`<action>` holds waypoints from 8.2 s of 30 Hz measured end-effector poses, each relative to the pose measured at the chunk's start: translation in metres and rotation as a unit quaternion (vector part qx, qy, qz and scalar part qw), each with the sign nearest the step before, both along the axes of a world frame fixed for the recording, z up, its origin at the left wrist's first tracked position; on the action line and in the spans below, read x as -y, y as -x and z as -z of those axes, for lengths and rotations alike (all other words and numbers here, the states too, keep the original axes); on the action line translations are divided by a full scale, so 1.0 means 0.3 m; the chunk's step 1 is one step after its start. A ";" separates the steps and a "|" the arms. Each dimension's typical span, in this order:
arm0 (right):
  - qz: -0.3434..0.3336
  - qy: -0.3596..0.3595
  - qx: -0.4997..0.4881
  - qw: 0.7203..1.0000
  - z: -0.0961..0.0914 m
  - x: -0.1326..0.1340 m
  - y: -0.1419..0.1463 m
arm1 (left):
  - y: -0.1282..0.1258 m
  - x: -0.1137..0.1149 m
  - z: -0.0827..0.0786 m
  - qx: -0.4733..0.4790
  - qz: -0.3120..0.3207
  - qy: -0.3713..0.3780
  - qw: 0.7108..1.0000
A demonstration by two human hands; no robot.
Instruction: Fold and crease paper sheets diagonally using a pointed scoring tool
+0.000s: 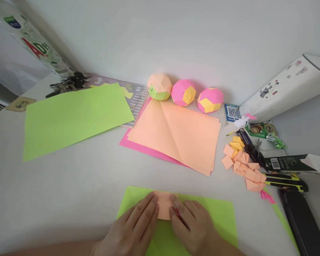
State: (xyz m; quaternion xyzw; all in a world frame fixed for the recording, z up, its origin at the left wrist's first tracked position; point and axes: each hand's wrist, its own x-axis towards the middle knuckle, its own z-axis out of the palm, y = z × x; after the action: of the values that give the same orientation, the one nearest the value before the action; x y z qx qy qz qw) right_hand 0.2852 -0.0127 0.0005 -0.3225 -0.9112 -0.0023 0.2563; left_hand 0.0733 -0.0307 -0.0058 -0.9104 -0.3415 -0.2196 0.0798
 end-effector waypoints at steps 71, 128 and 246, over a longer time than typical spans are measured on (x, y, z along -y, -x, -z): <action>0.174 0.423 -0.268 0.848 -0.027 -0.048 -0.009 | -0.008 -0.098 -0.055 -0.228 0.128 0.068 0.963; 0.202 0.407 -0.327 0.829 0.003 -0.041 -0.014 | -0.019 -0.056 -0.011 -0.190 0.095 0.044 0.976; 0.061 0.301 -0.173 0.936 0.008 0.200 0.326 | 0.328 -0.067 -0.096 0.007 0.132 0.380 0.916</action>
State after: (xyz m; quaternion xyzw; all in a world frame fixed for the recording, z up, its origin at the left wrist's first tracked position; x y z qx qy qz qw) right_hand 0.1874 -0.0728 -0.0021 -0.4345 -0.7895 0.3121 0.3007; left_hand -0.0250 -0.0104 0.0232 -0.9074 -0.2761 -0.0886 -0.3042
